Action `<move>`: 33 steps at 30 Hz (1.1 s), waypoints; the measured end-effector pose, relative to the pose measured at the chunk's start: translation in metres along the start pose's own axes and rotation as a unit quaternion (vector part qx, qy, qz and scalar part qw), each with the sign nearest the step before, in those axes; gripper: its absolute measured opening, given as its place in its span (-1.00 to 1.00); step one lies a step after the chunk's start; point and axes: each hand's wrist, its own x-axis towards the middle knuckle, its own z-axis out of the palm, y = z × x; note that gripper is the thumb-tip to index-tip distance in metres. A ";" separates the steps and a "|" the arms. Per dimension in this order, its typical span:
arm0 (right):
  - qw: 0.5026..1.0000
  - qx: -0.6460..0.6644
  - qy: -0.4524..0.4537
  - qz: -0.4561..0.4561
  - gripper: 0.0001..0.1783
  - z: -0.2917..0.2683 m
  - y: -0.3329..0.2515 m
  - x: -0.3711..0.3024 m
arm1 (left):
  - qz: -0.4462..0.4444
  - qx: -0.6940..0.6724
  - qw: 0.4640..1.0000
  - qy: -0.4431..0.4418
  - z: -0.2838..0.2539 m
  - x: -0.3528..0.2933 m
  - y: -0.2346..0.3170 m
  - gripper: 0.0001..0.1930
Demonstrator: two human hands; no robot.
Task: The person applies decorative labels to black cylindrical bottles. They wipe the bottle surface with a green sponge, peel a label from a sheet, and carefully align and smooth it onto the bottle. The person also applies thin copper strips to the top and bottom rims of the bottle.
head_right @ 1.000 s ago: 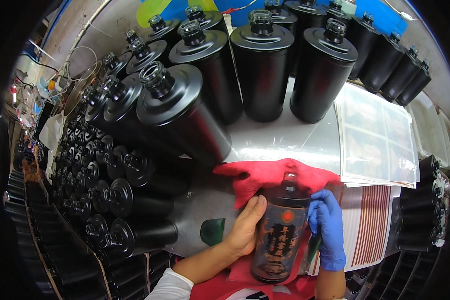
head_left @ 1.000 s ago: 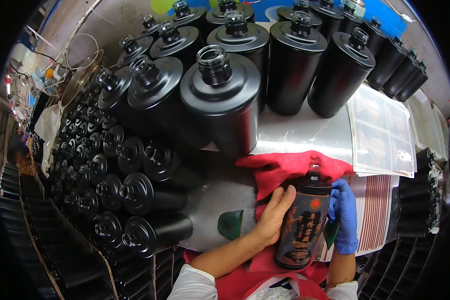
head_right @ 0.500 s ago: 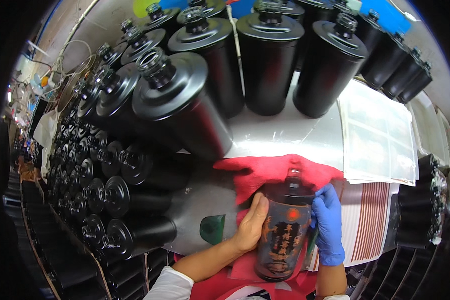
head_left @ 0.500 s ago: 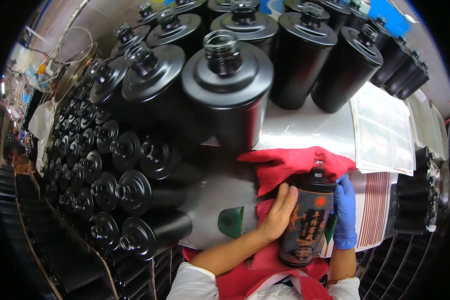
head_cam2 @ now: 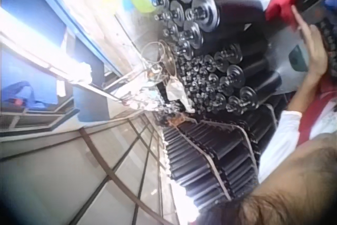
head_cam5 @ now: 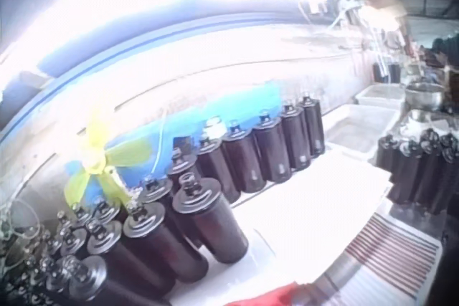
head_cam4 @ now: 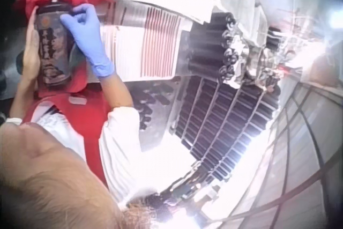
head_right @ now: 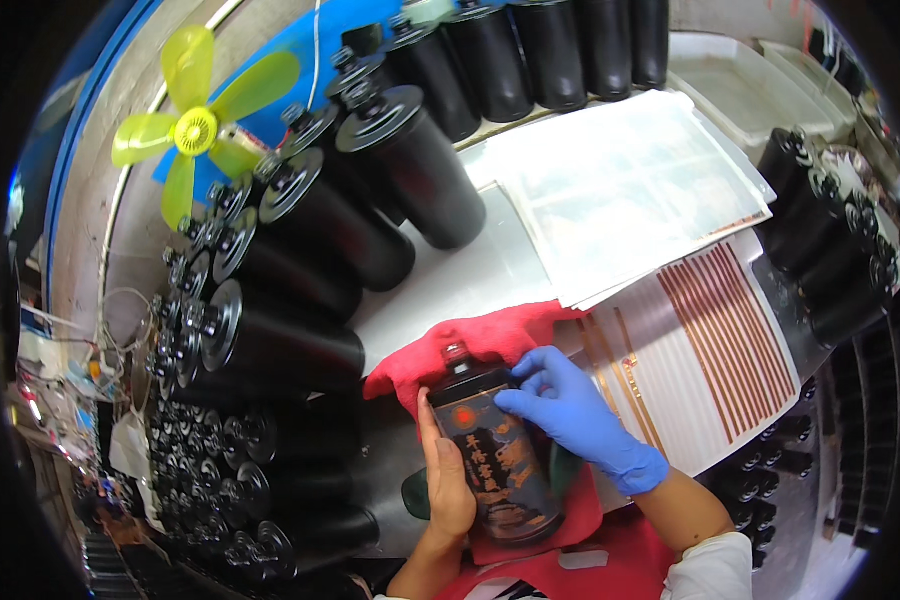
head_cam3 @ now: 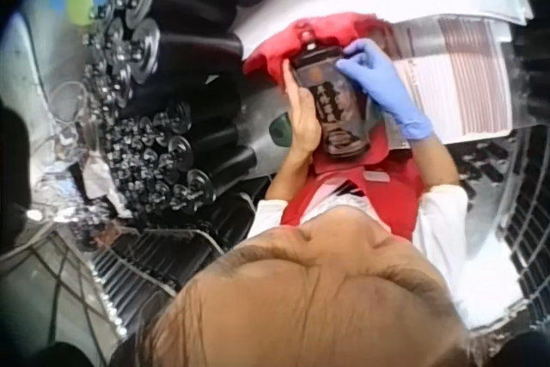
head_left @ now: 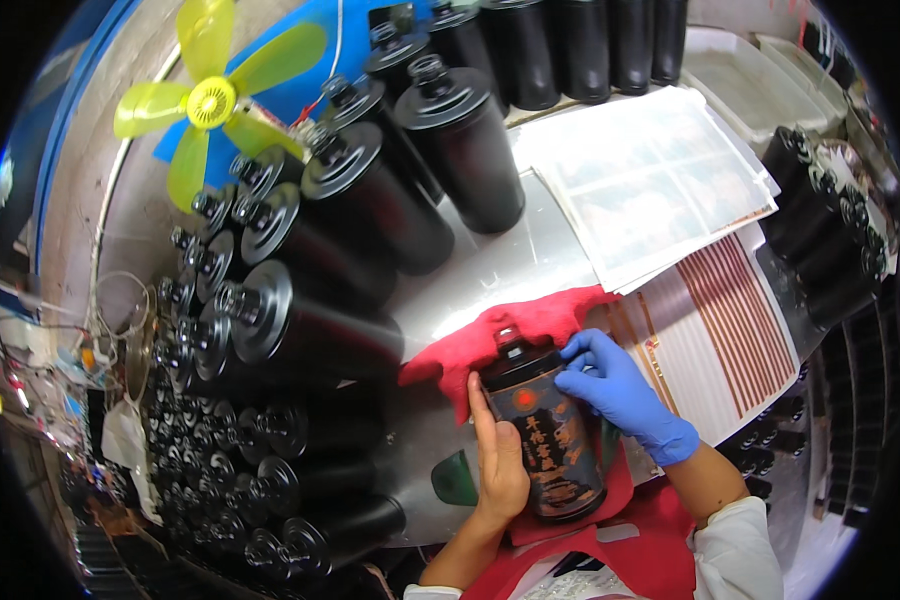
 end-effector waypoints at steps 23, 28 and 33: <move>0.958 0.269 -0.016 0.100 -0.48 -0.050 0.013 0.023 | -0.058 -0.054 0.997 -0.004 -0.004 -0.014 -0.011 -0.18; 0.992 0.122 -0.021 0.035 -0.57 -0.036 0.003 0.001 | -0.025 -0.050 0.998 0.020 -0.001 -0.012 -0.001 -0.18; 0.990 -0.121 0.034 -0.062 -0.30 -0.003 -0.018 -0.008 | 0.004 0.227 0.974 -0.009 0.008 -0.005 0.020 -0.28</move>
